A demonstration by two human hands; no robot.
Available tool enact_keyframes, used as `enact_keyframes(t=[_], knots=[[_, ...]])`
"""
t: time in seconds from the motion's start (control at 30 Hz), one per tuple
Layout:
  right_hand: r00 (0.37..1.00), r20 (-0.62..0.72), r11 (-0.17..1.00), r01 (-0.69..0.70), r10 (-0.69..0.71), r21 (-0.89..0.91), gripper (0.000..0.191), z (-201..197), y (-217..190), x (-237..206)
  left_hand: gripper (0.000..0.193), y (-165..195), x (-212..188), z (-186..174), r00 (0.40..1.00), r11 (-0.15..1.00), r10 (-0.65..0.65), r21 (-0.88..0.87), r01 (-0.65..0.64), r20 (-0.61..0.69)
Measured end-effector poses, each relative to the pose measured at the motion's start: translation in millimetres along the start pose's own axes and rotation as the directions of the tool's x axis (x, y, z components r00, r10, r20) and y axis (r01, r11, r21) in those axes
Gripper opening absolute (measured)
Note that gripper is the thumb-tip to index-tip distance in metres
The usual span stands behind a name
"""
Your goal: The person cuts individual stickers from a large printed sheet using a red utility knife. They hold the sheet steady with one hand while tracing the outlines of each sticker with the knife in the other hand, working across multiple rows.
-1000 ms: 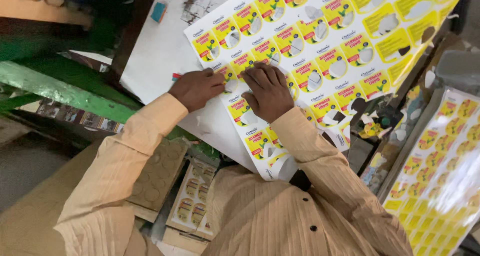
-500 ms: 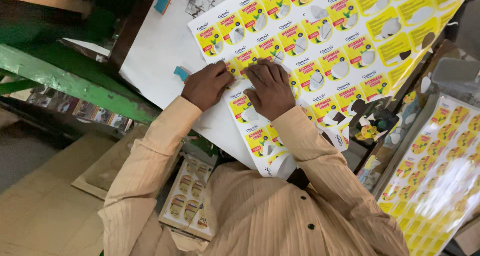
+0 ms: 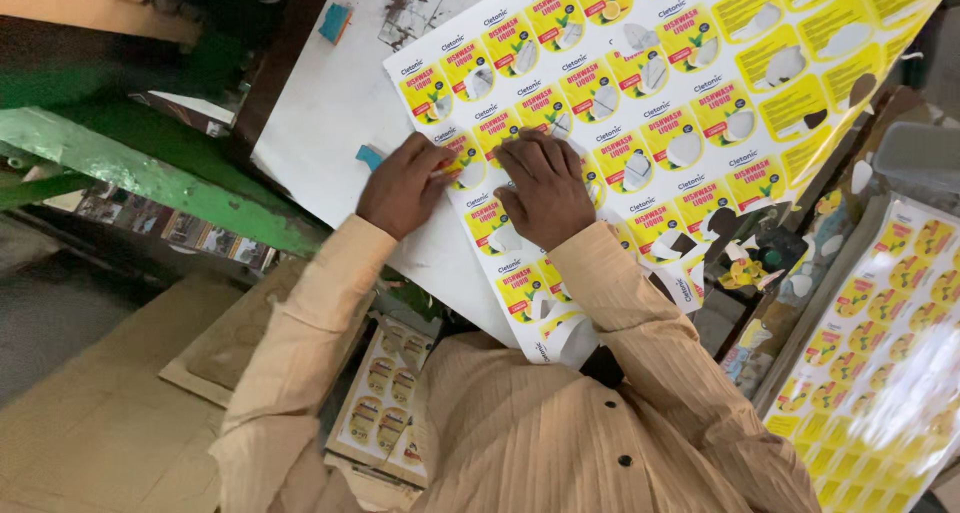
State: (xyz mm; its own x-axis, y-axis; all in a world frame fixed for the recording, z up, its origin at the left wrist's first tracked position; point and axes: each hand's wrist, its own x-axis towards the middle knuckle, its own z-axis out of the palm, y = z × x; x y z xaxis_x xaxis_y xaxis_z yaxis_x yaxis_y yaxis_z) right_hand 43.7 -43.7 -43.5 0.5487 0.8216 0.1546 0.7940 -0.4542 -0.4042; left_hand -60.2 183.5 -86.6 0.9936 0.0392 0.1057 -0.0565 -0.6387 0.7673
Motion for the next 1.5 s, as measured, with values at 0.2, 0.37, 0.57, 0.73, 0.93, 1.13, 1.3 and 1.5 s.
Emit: enact_keyframes(t=[0.2, 0.37, 0.57, 0.73, 0.93, 1.13, 1.3, 1.5], knots=[[0.999, -0.032, 0.998, -0.01, 0.012, 0.055, 0.047, 4.6, 5.4, -6.9, 0.024, 24.7, 1.9, 41.9, 0.997, 0.996, -0.07, 0.049, 0.072, -0.039], [0.999, -0.032, 0.999, -0.014, 0.015, 0.045, 0.046, 4.4, 4.6, -3.0, 0.017, 20.7, 6.3, 46.4, 0.994, 0.987, -0.098, 0.124, 0.103, -0.042], [0.999, -0.046, 0.998, -0.019, 0.022, 0.062, 0.044, 3.3, 3.5, -4.8, 0.019, 27.1, 14.4, 52.2, 0.984, 0.982, -0.079, 0.157, 0.104, -0.162], [0.997, -0.082, 0.999, 0.002, 0.002, 0.053, 0.042, 2.5, 7.5, -6.8, 0.017, 23.3, -23.4, -9.1, 0.937, 0.868, -0.283, -0.362, 0.341, 0.206], [0.998, -0.064, 0.994, 0.004, 0.003, 0.109, 0.041, 4.1, 6.7, -5.7, 0.006, 27.1, -80.6, -45.6, 0.868, 0.902, -0.181, -0.273, 0.333, 0.462], [0.965, -0.17, 0.882, -0.104, 0.202, 0.46, 0.042, -8.8, 9.8, -4.1, 0.022, 34.3, -63.8, -9.4, 0.893, 0.822, -0.447, -0.42, 0.385, -0.056], [0.945, -0.188, 0.862, -0.149, 0.269, 0.484, 0.039, -37.2, 17.3, -10.1, 0.029, 39.0, -40.1, 14.8, 0.949, 0.972, -0.184, -0.192, 0.137, -0.255], [0.942, -0.135, 0.863, -0.218, 0.309, 0.455, 0.038, -60.9, 40.1, -18.0, 0.037, 49.8, -24.6, 22.8, 0.936, 0.941, -0.309, -0.195, 0.276, -0.168]])
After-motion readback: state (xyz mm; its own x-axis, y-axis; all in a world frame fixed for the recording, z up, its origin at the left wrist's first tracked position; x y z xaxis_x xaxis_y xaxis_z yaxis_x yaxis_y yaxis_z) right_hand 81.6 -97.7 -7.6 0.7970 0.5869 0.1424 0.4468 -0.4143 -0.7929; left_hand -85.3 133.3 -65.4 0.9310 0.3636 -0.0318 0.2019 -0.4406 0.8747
